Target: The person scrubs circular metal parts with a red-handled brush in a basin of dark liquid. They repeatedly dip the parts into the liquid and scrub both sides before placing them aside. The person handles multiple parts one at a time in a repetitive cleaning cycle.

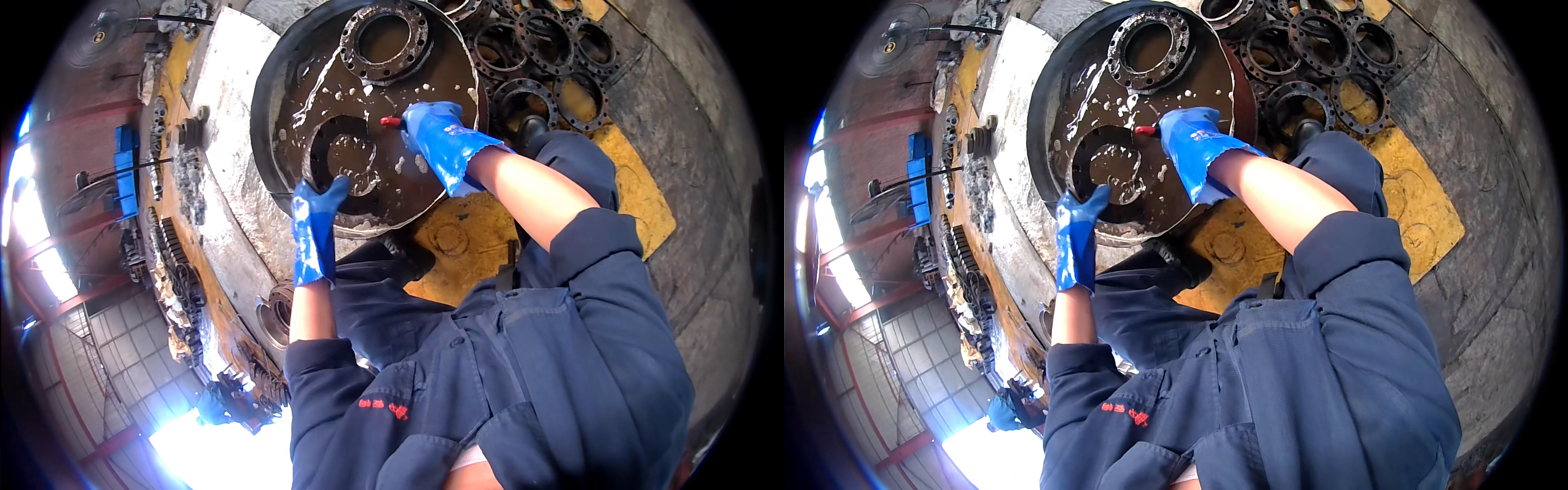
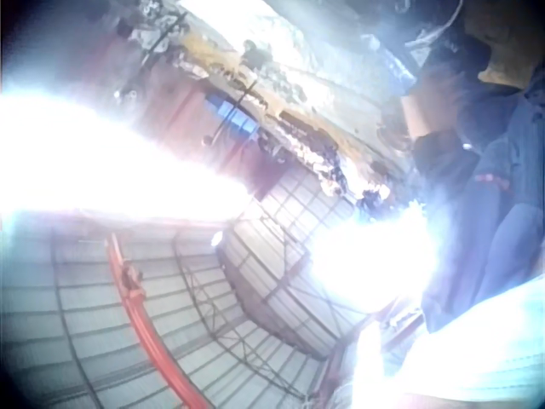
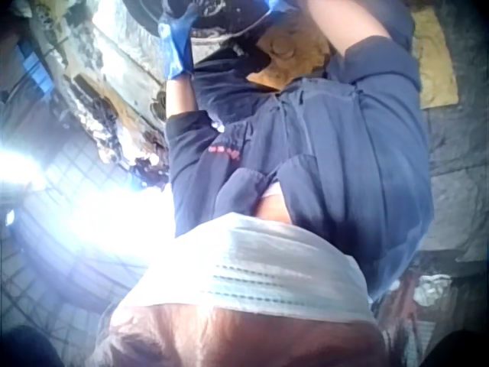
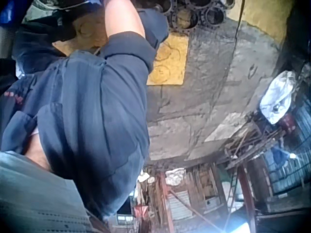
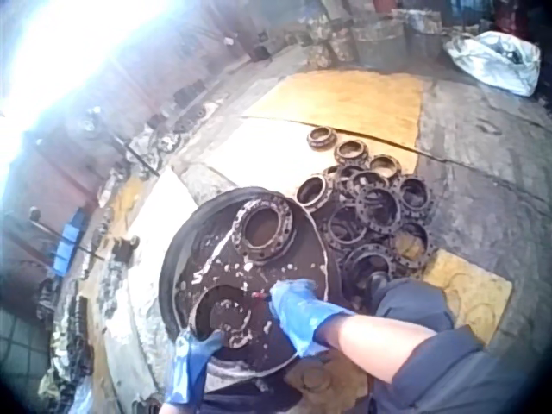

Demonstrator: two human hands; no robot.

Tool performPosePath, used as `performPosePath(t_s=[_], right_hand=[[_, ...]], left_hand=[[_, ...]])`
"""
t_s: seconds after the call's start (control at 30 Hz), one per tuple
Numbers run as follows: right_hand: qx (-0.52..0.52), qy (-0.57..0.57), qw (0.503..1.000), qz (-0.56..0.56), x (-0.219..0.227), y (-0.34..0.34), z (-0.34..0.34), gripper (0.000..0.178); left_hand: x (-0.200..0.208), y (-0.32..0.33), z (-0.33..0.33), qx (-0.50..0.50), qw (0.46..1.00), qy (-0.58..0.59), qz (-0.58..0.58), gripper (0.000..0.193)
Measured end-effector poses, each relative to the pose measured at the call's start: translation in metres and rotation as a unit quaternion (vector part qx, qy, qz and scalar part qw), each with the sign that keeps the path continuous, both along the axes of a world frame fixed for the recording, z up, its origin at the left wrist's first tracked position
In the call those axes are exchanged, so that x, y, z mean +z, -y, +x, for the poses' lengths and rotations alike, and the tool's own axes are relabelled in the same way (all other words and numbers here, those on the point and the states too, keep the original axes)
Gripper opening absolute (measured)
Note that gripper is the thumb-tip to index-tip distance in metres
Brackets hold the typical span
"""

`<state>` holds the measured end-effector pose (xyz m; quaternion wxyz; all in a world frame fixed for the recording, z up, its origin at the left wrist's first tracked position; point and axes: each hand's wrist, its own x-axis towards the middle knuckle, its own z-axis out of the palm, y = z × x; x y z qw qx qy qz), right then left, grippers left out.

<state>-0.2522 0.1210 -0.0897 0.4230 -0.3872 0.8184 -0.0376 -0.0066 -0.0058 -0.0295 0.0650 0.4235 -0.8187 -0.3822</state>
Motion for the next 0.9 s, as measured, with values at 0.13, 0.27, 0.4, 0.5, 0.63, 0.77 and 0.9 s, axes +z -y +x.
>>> performPosePath(t_s=[0.13,0.27,0.4,0.5,0.63,0.77,0.9], right_hand=[[-0.22,0.1,0.958,-0.152,0.002,-0.018,0.001,0.045],[-0.242,0.306,0.877,-0.28,0.0,0.009,-0.003,0.028],[-0.08,0.363,0.782,-0.499,0.013,0.017,0.027,0.029],[-0.1,0.428,0.755,-0.486,0.043,0.003,0.066,0.022],[-0.002,0.345,0.823,-0.452,0.084,0.029,0.115,0.026],[-0.168,0.35,0.791,-0.473,0.043,0.045,0.065,0.03],[-0.336,0.313,0.75,-0.477,0.031,0.049,0.062,0.029]], left_hand=[[-0.006,-0.013,0.009,-0.012,1.0,-0.016,-0.019,0.052],[-0.033,0.004,0.037,-0.016,0.997,-0.066,-0.026,0.053],[-0.057,0.014,0.042,0.026,0.999,0.007,-0.03,0.051],[-0.094,0.031,0.034,-0.042,0.993,-0.104,0.023,0.04],[-0.159,0.095,0.063,0.015,0.97,-0.204,0.129,0.043],[-0.064,0.018,0.032,-0.038,0.997,-0.05,0.035,0.048],[-0.03,-0.002,0.047,-0.006,0.989,-0.143,0.037,0.048]])
